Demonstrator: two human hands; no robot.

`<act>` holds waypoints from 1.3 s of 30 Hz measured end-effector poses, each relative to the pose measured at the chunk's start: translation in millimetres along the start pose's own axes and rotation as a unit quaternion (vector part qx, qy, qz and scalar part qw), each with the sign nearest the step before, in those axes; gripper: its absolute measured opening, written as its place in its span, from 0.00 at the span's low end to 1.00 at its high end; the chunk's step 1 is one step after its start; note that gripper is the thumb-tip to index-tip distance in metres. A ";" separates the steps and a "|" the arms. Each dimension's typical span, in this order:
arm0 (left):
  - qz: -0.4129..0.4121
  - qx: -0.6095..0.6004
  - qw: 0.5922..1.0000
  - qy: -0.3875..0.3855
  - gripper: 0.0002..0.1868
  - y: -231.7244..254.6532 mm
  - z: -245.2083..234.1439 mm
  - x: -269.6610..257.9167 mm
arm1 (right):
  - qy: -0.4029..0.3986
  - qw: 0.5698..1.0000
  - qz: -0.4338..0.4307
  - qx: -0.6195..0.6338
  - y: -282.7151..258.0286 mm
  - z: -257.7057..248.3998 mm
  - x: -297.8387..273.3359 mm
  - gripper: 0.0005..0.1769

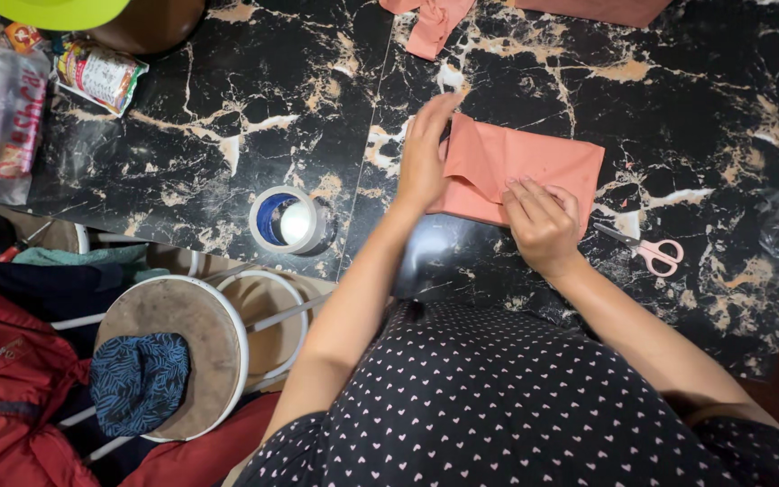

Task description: The person wraps two small boxes with pink paper on a marble table. They fold the paper around each box, secure the edges with clear tape, and trim excess paper using scissors. The wrapped boxes are set aside on the table.

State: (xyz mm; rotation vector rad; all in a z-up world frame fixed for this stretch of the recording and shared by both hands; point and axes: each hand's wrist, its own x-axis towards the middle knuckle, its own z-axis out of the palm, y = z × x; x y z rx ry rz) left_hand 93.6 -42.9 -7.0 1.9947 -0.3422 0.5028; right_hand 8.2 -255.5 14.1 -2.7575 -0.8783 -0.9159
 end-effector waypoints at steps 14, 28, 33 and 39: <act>0.101 0.065 0.992 -0.038 0.05 -19.7 -32.9 27.3 | 0.036 0.988 0.115 0.101 -3.9 3.9 6.4 0.04; 0.154 0.208 0.958 -0.125 0.17 45.5 -2.0 -85.4 | -0.179 0.709 0.480 0.484 76.8 15.0 36.9 0.06; 0.158 0.299 0.927 -0.163 0.23 49.6 -2.0 -83.8 | -0.234 0.723 0.477 0.442 95.5 3.3 55.2 0.03; 0.084 0.219 0.960 -0.151 0.25 50.1 2.3 -68.5 | -0.102 0.925 0.277 0.240 122.3 -0.3 88.8 0.07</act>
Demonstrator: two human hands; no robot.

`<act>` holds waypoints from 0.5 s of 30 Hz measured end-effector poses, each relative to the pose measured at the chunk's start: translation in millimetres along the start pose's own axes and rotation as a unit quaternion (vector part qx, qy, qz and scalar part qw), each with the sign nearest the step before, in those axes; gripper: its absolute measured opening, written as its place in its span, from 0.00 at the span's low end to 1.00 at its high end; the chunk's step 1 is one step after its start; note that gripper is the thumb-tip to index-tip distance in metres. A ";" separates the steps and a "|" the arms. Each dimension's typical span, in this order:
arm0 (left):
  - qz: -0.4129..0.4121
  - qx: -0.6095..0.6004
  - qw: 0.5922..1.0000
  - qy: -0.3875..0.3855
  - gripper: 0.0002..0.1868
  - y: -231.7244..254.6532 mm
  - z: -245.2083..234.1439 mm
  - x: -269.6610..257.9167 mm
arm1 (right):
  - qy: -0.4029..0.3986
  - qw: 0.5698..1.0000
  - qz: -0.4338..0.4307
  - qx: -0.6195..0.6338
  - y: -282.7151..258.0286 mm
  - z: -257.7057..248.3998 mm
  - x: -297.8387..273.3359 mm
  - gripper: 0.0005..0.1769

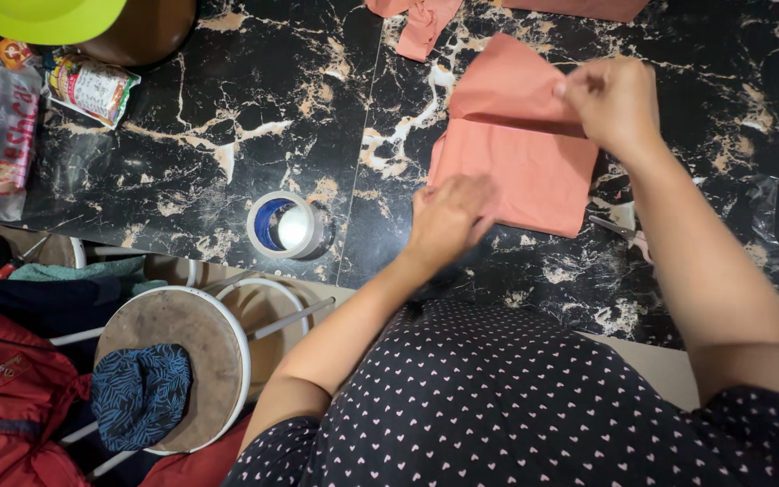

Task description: The person wraps two small boxes with pink paper on a marble table. They fold the paper around each box, secure the edges with clear tape, and trim excess paper using scissors. The wrapped boxes are set aside on the table.

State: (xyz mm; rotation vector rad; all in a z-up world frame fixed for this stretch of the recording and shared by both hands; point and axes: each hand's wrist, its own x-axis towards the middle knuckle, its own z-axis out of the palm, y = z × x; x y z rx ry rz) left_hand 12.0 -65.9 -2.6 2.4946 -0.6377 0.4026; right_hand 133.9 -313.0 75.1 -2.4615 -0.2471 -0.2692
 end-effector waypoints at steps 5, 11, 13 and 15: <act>-0.169 -0.126 0.977 0.042 0.42 -25.7 6.5 58.1 | 0.203 0.924 -0.191 -0.261 -13.4 2.2 15.0 0.07; -0.134 -0.155 0.979 0.023 0.25 -59.1 6.3 83.4 | -0.260 0.954 -0.107 -0.101 9.8 17.1 10.2 0.21; -0.139 -0.181 0.973 0.016 0.17 -59.4 -6.2 77.3 | -0.297 0.953 -0.036 -0.044 27.0 19.0 9.7 0.23; -0.084 -0.268 0.957 -0.065 0.06 -56.3 -30.4 66.1 | -0.320 0.947 0.042 0.010 39.5 22.4 8.5 0.25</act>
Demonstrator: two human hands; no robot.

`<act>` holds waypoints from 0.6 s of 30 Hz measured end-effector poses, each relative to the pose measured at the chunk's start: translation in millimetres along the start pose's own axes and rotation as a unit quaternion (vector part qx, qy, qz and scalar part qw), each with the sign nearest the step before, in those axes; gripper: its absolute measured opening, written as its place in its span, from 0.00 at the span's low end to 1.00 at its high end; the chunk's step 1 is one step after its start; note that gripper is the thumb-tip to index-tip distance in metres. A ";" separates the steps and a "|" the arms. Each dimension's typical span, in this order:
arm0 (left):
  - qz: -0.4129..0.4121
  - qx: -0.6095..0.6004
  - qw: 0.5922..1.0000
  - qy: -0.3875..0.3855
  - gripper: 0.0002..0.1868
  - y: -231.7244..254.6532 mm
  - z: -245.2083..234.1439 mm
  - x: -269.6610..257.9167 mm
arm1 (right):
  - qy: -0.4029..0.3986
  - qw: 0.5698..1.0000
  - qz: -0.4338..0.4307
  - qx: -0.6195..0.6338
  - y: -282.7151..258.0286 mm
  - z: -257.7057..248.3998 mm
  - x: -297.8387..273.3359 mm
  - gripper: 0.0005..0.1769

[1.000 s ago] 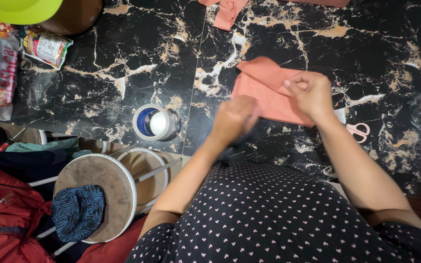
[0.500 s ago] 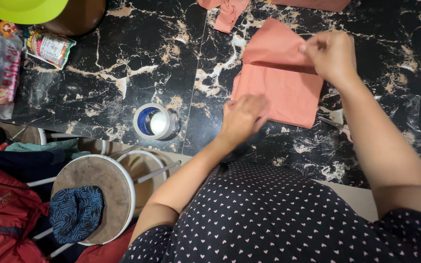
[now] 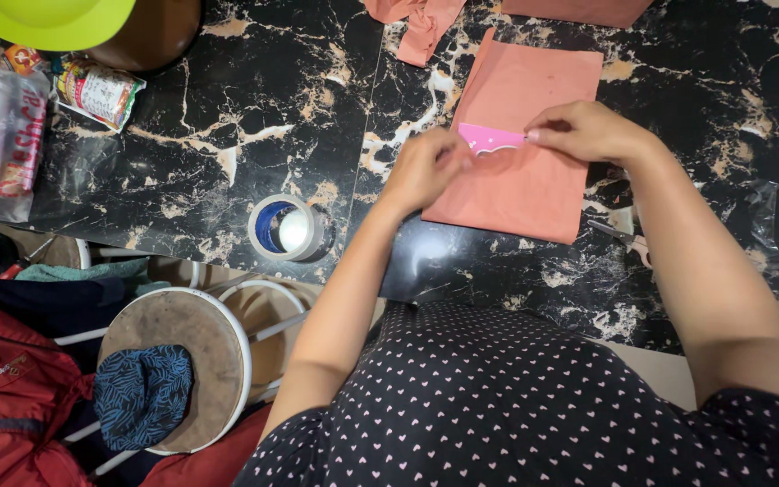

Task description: The person wraps two small boxes with pink paper on a marble table. They fold the paper around each box, secure the edges with clear tape, and trim excess paper using scissors. The wrapped boxes are set aside on the table.

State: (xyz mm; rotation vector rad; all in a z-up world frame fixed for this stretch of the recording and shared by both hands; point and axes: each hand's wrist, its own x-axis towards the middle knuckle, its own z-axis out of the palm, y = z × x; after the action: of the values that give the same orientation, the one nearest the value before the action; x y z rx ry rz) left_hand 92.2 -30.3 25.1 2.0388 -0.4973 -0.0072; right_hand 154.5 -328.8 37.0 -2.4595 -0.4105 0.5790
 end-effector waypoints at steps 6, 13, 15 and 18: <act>0.020 -0.163 0.925 -0.342 0.09 31.1 -53.4 -65.4 | 0.039 0.988 -0.103 -0.111 -0.1 15.5 -13.2 0.35; -0.148 0.168 0.974 0.047 0.16 -32.0 0.1 -20.6 | 0.104 0.985 0.001 -0.135 -32.7 31.2 -29.2 0.30; -0.112 0.246 0.962 0.040 0.14 -47.4 22.2 -12.8 | 0.132 0.980 -0.012 -0.151 -34.4 37.9 -33.7 0.29; -0.047 0.264 0.962 0.050 0.10 -50.3 37.7 -9.6 | 0.174 0.970 -0.018 -0.167 -26.9 45.6 -37.3 0.26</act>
State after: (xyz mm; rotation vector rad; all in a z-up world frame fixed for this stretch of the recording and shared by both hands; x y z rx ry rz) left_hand 92.7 -37.4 -38.1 2.5685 -0.3614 0.1892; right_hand 96.0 -301.7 30.7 -2.7965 -0.4362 0.0556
